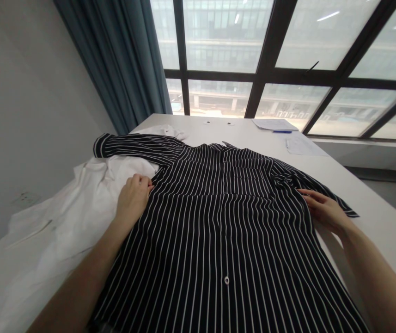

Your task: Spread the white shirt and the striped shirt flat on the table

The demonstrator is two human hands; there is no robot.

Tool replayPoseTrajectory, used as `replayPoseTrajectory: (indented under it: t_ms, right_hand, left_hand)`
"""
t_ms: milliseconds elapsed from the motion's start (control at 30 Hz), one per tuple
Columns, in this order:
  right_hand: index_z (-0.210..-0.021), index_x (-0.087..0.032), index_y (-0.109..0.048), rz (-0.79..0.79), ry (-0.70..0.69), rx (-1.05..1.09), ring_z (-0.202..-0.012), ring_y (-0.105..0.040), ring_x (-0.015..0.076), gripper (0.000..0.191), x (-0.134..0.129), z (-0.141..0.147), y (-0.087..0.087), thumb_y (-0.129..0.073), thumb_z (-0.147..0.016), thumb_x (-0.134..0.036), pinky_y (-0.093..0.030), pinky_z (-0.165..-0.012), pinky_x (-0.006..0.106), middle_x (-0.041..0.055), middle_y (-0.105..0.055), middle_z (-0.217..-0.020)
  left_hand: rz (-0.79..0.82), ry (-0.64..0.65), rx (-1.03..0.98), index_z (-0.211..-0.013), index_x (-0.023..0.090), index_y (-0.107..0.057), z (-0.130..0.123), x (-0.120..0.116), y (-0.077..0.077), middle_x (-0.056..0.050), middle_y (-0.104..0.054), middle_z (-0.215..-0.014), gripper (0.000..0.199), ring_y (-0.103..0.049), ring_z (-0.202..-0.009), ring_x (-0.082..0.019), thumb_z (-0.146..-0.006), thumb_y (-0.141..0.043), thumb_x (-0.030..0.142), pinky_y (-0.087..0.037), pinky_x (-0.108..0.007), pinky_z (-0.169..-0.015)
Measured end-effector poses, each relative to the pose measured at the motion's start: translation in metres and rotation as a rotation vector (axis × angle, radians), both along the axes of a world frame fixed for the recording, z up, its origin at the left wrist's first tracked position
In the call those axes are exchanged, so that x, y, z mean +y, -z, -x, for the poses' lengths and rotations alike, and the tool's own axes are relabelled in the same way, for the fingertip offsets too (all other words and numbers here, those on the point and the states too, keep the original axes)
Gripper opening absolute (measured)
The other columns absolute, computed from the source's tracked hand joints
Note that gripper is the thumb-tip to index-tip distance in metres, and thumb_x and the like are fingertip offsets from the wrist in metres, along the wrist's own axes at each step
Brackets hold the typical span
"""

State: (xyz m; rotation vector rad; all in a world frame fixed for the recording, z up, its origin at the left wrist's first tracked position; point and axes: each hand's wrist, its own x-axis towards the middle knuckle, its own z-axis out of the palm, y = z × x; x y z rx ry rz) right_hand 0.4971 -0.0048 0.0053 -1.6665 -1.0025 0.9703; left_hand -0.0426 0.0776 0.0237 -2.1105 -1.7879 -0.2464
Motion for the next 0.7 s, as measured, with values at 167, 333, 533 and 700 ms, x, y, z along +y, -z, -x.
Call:
replayPoseTrajectory:
  t_ms: [167,333,533,700]
  right_hand:
    - [-0.096,-0.027,-0.070,0.041,0.047,0.189,-0.063,-0.063,0.0169,0.039,-0.0001,-0.0001,-0.0001,-0.083,-0.061,-0.041,-0.054,-0.061,0.027,0.0008,-0.072,-0.078]
    - [-0.096,-0.027,-0.071,0.052,0.053,0.209,-0.064,-0.064,0.0173,0.037,0.0001,-0.0007,0.0004,-0.083,-0.062,-0.038,-0.053,-0.061,0.028,0.0009,-0.072,-0.078]
    - [-0.098,-0.027,-0.069,0.046,0.046,0.168,-0.063,-0.062,0.0174,0.038,0.0003,-0.0011,0.0024,-0.080,-0.064,-0.039,-0.052,-0.060,0.029,0.0006,-0.071,-0.074]
    - [-0.099,-0.027,-0.068,0.010,0.019,0.043,-0.062,-0.063,0.0195,0.039,-0.0002,-0.0003,0.0022,-0.076,-0.066,-0.046,-0.053,-0.061,0.032,0.0016,-0.069,-0.072]
  left_hand:
    - [-0.004,-0.052,0.045,-0.102,0.014,-0.059,-0.0007,-0.0024,0.0001,-0.013,-0.056,-0.096,0.023,-0.054,-0.090,-0.029,-0.093,-0.048,0.033,-0.045,-0.036,-0.073]
    - [0.013,-0.066,0.075,-0.095,0.016,-0.061,-0.0003,-0.0024,0.0031,-0.012,-0.055,-0.094,0.023,-0.055,-0.090,-0.029,-0.094,-0.044,0.032,-0.044,-0.034,-0.071]
    - [-0.016,-0.063,0.058,-0.100,0.014,-0.059,0.0001,-0.0021,0.0058,-0.012,-0.056,-0.095,0.022,-0.054,-0.091,-0.028,-0.093,-0.048,0.031,-0.045,-0.035,-0.073]
    - [0.000,-0.043,0.078,-0.091,0.016,-0.061,0.0018,-0.0024,0.0075,-0.011,-0.056,-0.092,0.022,-0.053,-0.090,-0.028,-0.095,-0.045,0.030,-0.044,-0.035,-0.072]
